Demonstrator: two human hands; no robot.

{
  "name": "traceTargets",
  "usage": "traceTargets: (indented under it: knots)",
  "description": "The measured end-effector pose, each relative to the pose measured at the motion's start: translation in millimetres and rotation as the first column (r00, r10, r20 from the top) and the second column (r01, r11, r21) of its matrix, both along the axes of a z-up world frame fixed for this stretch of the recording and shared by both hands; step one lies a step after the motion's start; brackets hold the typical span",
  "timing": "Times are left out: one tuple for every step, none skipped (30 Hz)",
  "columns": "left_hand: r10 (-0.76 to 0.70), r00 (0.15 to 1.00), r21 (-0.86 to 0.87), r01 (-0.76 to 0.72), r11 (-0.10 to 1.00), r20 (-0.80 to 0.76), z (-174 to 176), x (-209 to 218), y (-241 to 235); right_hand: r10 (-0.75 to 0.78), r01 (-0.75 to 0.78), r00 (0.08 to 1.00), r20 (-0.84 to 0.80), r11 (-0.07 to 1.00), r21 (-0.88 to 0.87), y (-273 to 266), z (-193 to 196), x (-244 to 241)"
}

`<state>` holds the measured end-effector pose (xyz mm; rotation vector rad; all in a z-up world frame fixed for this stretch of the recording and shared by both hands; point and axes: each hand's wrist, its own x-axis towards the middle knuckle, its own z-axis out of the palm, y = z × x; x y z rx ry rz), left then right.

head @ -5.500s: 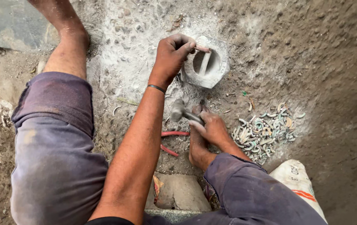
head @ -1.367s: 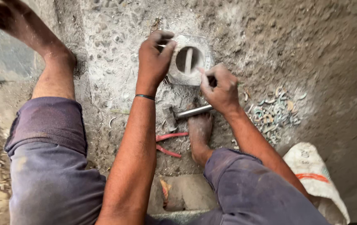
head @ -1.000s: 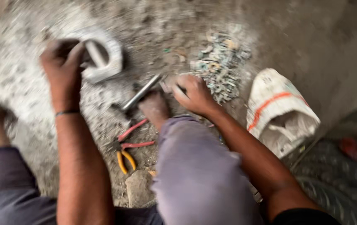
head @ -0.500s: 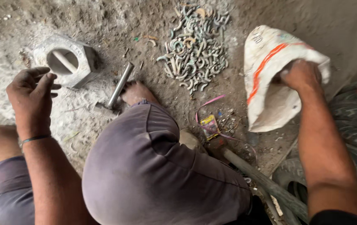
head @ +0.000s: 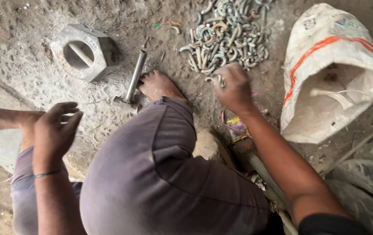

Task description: The person sits on the ground and repeatedly places small metal hooks into a hexagonal mold, then strikes them with a hammer to shape them. The person occasionally uses pliers to adjust the hooks. Finished hooks are placed into a nearby sack.

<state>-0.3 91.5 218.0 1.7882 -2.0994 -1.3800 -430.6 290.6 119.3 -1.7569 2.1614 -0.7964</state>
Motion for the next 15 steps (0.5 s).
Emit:
traceTargets:
  knots:
    - [-0.038, 0.998, -0.015, 0.039, 0.999, 0.044, 0.0, -6.0, 0.1, 0.018, -0.018, 1.000, -0.014, 1.000, 0.003, -8.6, -8.1, 7.0]
    - [-0.076, 0.993, -0.027, 0.078, 0.997, 0.088, 2.1, -11.4, -0.7, 0.036, -0.036, 0.999, -0.028, 0.999, 0.006, -17.0, -15.1, 14.9]
    - [-0.122, 0.987, -0.034, 0.126, 0.991, 0.108, 6.6, -15.8, -1.3, 0.058, -0.058, 0.997, -0.041, 0.998, 0.009, -26.5, -21.6, 22.0]
    - [-0.167, 0.978, -0.038, 0.173, 0.984, 0.128, 12.6, -19.7, -2.9, 0.068, -0.068, 0.997, -0.036, 0.998, -0.001, -38.4, -28.5, 29.0]
    - [-0.217, 0.966, -0.041, 0.224, 0.974, 0.143, 18.0, -25.1, -5.4, 0.073, -0.073, 0.997, -0.036, 0.997, -0.010, -50.1, -34.5, 33.3]
    - [-0.221, 0.967, -0.046, 0.228, 0.972, 0.129, 23.2, -30.5, -8.6, 0.078, -0.079, 0.996, -0.036, 0.997, -0.019, -61.8, -40.5, 37.2]
    - [-0.226, 0.968, -0.052, 0.233, 0.971, 0.112, 27.9, -35.3, -11.8, 0.098, -0.099, 0.993, -0.065, 0.995, -0.022, -74.0, -46.9, 40.5]
    - [-0.231, 0.968, -0.057, 0.237, 0.970, 0.095, 31.1, -39.7, -14.5, 0.117, -0.119, 0.989, -0.094, 0.993, -0.025, -86.9, -54.7, 42.7]
    - [-0.245, 0.964, -0.085, 0.254, 0.964, 0.101, 32.4, -43.4, -18.3, 0.128, -0.132, 0.984, -0.120, 0.991, -0.021, -96.6, -63.0, 45.3]
    - [-0.259, 0.960, -0.112, 0.270, 0.956, 0.107, 31.7, -46.5, -22.5, 0.102, -0.104, 0.991, -0.087, 0.994, -0.014, -106.2, -72.7, 46.6]
    - [-0.272, 0.956, -0.142, 0.287, 0.947, 0.112, 28.6, -49.5, -27.5, 0.075, -0.075, 0.996, -0.057, 0.997, -0.009, -117.0, -83.8, 46.7]
    - [-0.250, 0.960, -0.107, 0.263, 0.959, 0.123, 24.2, -51.6, -32.3, 0.047, -0.047, 0.999, -0.027, 0.999, -0.003, -128.1, -95.7, 46.5]
    - [-0.221, 0.966, -0.072, 0.232, 0.970, 0.135, 18.8, -53.6, -35.3, -0.002, 0.004, 0.999, -0.035, 0.998, 0.063, -142.1, -108.0, 43.0]
    - [-0.191, 0.970, -0.038, 0.199, 0.979, 0.147, 12.1, -55.2, -38.0, -0.050, 0.055, 0.998, -0.046, 0.990, 0.128, -153.8, -118.9, 39.4]
    - [-0.198, 0.973, -0.057, 0.206, 0.977, 0.116, 4.1, -57.2, -37.8, -0.093, 0.103, 0.994, -0.060, 0.975, 0.196, -157.1, -126.6, 36.4]
